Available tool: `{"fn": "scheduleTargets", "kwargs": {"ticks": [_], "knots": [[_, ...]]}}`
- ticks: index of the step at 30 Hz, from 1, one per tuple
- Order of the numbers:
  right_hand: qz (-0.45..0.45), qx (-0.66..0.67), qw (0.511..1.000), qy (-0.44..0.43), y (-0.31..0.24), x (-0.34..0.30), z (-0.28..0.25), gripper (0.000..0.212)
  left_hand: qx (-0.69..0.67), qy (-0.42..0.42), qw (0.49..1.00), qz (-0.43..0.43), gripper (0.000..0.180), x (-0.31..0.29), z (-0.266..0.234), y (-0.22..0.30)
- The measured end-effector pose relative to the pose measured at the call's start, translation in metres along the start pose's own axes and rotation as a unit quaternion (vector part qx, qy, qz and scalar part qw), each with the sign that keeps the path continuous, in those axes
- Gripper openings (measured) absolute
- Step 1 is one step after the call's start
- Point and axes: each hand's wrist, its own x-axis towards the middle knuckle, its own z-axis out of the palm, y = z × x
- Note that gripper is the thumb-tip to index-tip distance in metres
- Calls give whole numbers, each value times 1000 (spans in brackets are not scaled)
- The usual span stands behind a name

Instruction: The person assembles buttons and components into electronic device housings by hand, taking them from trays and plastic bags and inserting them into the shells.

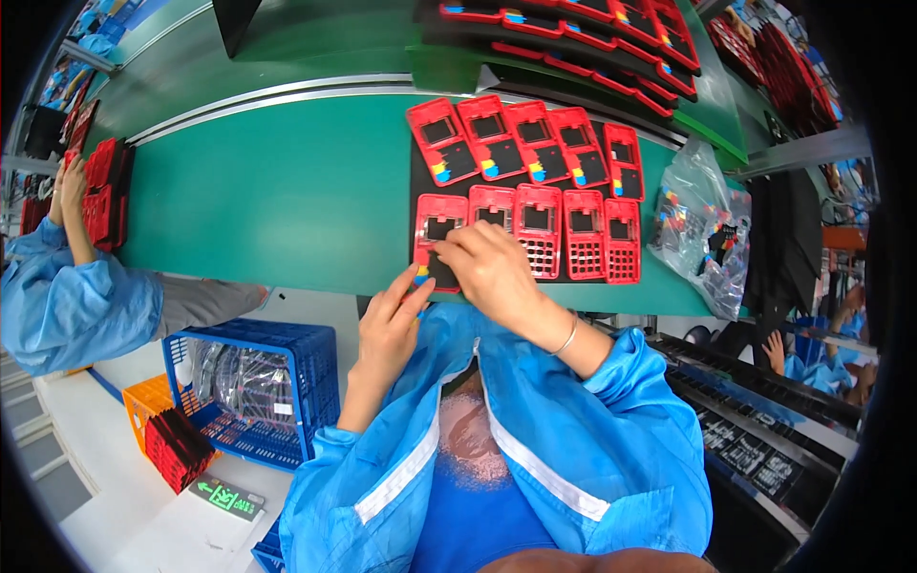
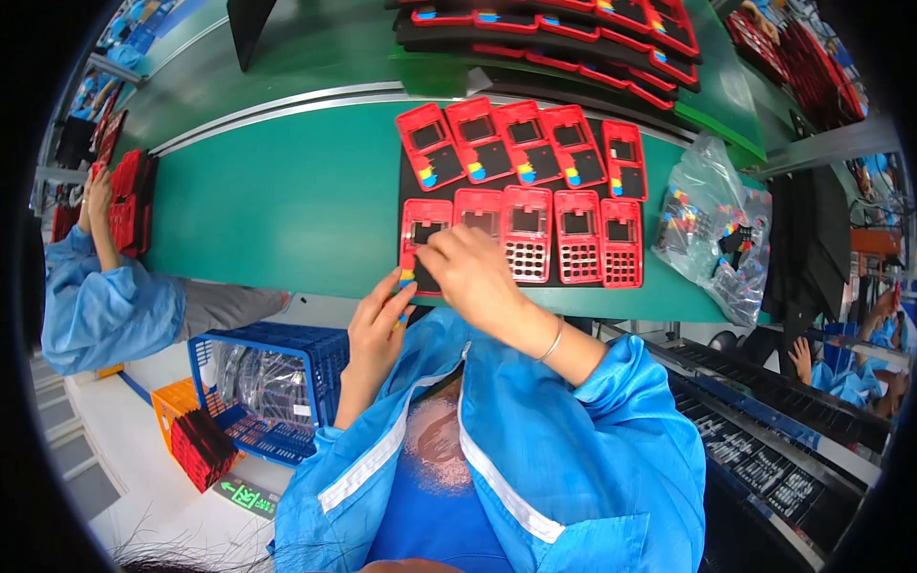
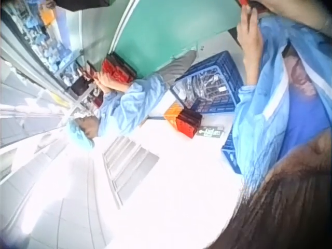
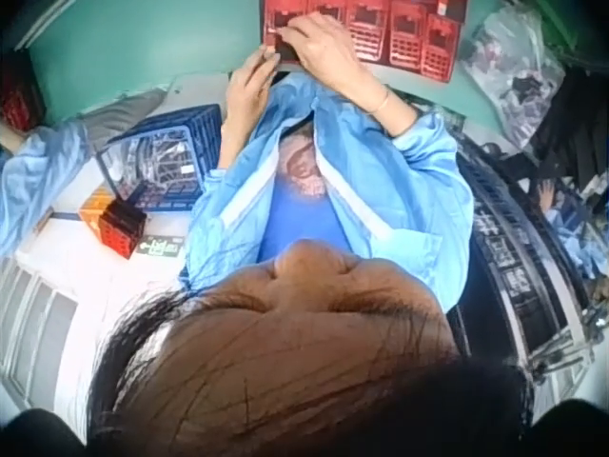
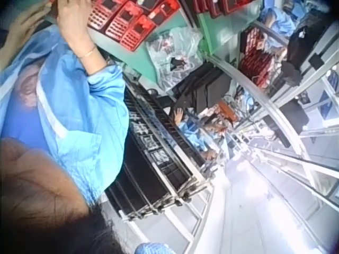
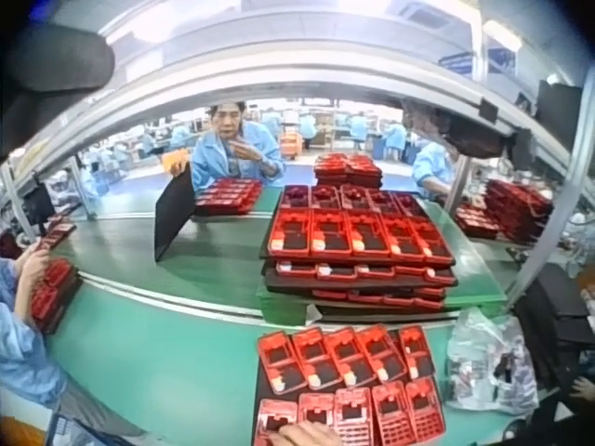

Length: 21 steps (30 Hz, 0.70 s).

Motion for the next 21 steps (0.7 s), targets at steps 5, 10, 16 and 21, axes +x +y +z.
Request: {"fn": "scheduleTargets", "kwargs": {"ticks": [5,10,16,21], "knots": [[-82,-82,993,-35,-11,-23,5,33,177,-136,975,11,54,14,-11,14],[-102,-163,980,-45,-19,-30,-2,36,184,-204,961,16,61,25,-20,16],[-97,-190,972,-97,-18,-35,-14,40,213,-243,946,20,71,34,-21,22],[-121,-244,951,-146,-27,-29,-24,46,235,-251,937,64,69,38,-24,20]]}}
